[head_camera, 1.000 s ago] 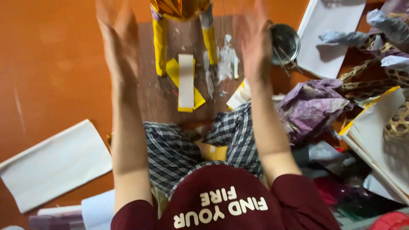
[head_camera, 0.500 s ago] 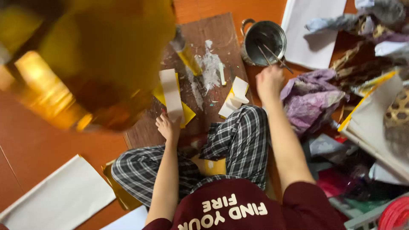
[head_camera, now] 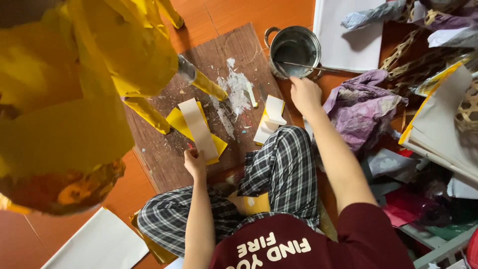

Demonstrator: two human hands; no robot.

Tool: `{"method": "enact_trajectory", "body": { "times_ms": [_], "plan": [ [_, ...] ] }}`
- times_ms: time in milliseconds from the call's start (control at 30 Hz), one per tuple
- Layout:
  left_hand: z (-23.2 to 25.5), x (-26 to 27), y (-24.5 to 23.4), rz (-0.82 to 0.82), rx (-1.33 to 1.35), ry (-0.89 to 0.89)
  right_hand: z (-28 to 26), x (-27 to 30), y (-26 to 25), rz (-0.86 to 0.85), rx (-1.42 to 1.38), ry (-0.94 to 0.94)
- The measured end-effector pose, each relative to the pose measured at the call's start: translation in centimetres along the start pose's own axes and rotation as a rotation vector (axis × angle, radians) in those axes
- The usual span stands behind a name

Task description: Applying yellow paper strips to a sculpture frame to build its surface

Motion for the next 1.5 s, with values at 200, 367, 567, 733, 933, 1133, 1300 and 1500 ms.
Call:
{"method": "enact_trajectory", "body": {
  "times_ms": [200, 367, 567, 733, 933, 1133, 1300, 1500],
  "plan": [
    [-0.5, -0.3, -1.3, 0.016, -0.070, -0.021, -1.4, 7.1, -1.1, 0.250, -0.735, 0.330],
    [-0.2, 0.5, -3.2, 0.067, -0.021, -0.035, -3.5, 9.1, 4.7, -0.105, -1.359, 0.927],
    [-1.7, 0.3, -1.5, 0.124, 0.086, 0.041, -5.5, 11.2, 6.7, -0.290, -1.547, 1.034],
    [-2.0, 0.6, -0.7, 0.206, -0.039, -0.006, -10.9, 18.1, 0.4, -0.346, -1.471, 0.927],
    [-1.4, 0.8, -0.3, 0.147, -0.174, -0.021, -19.5, 21.6, 1.6, -0.526, -1.045, 0.397],
    [0.3, 1.3, -3.0, 0.215, -0.088, -0.019, -27.5, 16.8, 1.9, -0.360, -0.337, -0.350],
    [1.8, 1.4, -4.1, 0.173, -0.077, -0.011, -29.2, 15.0, 7.8, -0.320, -0.159, -0.428],
    [-5.3, 1.9, 5.3, -0.180, 0.278, -0.302, -26.2, 22.5, 5.3, -0.538, -0.515, -0.039]
  ]
}}
Point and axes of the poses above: each hand's wrist, its own x-axis away from the middle knuckle, its own y-axis out of the palm, z = x × y, the point moved 9 cm from there along -x, towards the middle knuckle, and after that the axes turned 14 degrees about z, right-handed, at the moved point
